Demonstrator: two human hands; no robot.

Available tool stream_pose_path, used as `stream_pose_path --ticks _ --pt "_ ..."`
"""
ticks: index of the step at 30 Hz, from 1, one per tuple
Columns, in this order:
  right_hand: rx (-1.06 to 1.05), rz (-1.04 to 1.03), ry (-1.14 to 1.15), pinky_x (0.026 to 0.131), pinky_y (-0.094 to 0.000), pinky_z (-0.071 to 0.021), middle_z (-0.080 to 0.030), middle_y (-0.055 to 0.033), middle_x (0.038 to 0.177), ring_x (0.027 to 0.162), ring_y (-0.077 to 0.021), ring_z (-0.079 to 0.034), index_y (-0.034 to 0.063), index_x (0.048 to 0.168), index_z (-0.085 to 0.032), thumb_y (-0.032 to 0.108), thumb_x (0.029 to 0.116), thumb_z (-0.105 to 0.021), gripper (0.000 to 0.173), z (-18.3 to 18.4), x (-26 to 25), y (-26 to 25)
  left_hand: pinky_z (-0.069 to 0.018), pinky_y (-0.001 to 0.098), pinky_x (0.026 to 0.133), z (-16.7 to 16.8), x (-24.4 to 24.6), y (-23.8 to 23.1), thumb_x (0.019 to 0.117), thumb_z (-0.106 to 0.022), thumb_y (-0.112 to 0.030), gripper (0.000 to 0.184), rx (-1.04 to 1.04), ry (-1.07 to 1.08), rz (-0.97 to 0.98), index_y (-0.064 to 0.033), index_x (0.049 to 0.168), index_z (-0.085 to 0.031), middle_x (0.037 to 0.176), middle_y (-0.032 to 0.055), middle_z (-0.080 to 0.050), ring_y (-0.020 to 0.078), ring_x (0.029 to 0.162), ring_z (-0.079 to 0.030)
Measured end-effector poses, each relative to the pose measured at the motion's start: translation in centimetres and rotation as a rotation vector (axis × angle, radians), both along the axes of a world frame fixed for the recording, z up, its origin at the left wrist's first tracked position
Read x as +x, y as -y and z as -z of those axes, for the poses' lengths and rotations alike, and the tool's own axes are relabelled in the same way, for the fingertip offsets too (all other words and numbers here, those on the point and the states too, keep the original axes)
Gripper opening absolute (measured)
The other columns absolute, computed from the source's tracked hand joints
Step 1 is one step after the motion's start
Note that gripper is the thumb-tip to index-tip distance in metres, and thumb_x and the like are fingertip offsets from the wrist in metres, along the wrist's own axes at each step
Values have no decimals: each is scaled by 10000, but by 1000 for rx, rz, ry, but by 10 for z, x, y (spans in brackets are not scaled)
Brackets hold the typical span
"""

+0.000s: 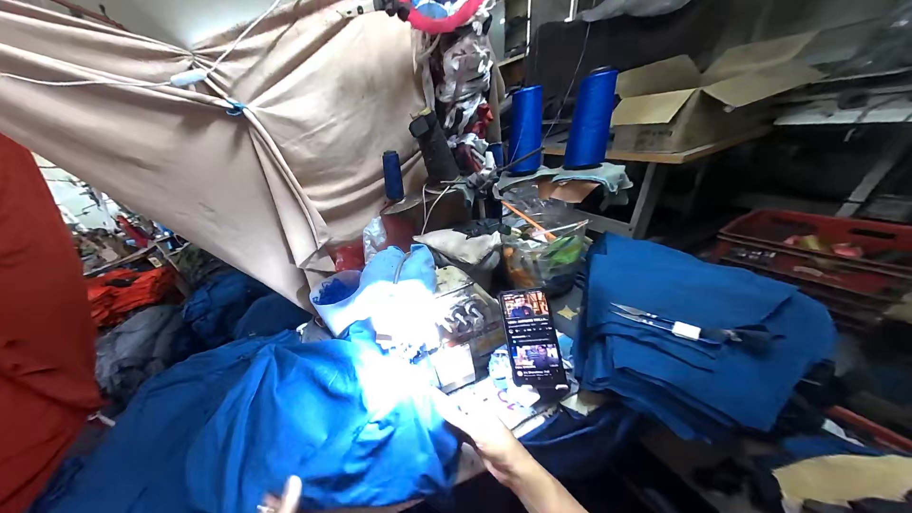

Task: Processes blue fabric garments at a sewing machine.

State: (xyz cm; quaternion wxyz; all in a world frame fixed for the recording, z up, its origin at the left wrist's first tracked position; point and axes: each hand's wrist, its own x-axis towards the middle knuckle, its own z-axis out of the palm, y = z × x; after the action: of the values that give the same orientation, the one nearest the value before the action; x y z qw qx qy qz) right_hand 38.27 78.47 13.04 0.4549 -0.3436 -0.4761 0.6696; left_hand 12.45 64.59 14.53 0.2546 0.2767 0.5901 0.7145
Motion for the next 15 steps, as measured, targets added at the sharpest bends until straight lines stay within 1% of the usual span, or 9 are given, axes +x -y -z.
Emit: stream_pose_path --ticks 3,5,7,8,9,10,11,13,15 --pt "92 -79 134 800 -316 -557 -684 -4 889 839 -88 -653 62 997 -697 244 975 -658 188 13 -12 6 -519 317 966 -66 -49 -33 1018 -546 -126 373 43 -276 -58 102 1306 -487 1209 124 -596 98 1072 -602" --pt "170 -33 279 838 -335 -552 -689 -66 982 899 -122 -660 22 1134 -674 249 968 -663 281 17 -19 5 -421 362 1134 -71 -56 -58 981 -575 -150 562 41 -412 14 72 1470 -409 1502 200 -467 201 1367 -484" --pt "187 114 442 934 -363 -559 -702 -108 1161 1033 -164 -681 40 1342 -616 333 961 -671 484 8 -25 -5 -296 433 1233 -61 -44 -73 984 -596 -203 682 -1 -620 58 74 1544 -320 1621 277 -292 326 1517 -303" --pt "202 195 487 953 -365 -551 -702 -109 1180 1057 -167 -680 45 1341 -614 374 968 -659 500 0 -26 -12 -302 450 1230 -54 -33 -80 977 -607 -200 651 20 -737 34 112 1500 -377 1580 317 -343 369 1500 -333" --pt "215 241 493 986 -378 -538 -698 -125 1211 1101 -182 -674 36 1360 -606 386 987 -637 513 -8 -26 -21 -357 445 1200 -48 -21 -87 960 -621 -169 567 71 -838 2 141 1413 -479 1488 329 -466 376 1434 -437" --pt "234 262 483 995 -382 -537 -697 -139 1228 1117 -193 -673 25 1367 -612 368 1003 -617 499 -15 -26 -28 -431 425 1147 -44 -8 -93 942 -634 -144 456 116 -916 -16 129 1306 -590 1371 293 -590 342 1337 -550" --pt "243 264 471 919 -379 -569 -702 -140 1156 1031 -192 -689 15 1314 -629 338 1009 -610 445 -21 -26 -36 -488 407 1087 -43 5 -98 926 -645 -136 356 139 -978 -14 90 1199 -682 1260 236 -680 297 1238 -635" --pt "252 188 532 855 -382 -578 -705 -141 1064 927 -198 -691 5 1196 -681 279 987 -631 348 -35 -26 -47 -550 383 997 -47 29 -107 912 -662 -133 245 112 -1042 75 19 1077 -759 1134 153 -746 228 1109 -705" --pt "258 104 636 848 -401 -558 -698 -143 1044 910 -214 -677 14 1162 -697 311 981 -642 352 -44 -29 -50 -585 396 913 -51 47 -119 905 -685 -146 215 72 -1090 172 17 1017 -770 1043 156 -757 241 991 -735"
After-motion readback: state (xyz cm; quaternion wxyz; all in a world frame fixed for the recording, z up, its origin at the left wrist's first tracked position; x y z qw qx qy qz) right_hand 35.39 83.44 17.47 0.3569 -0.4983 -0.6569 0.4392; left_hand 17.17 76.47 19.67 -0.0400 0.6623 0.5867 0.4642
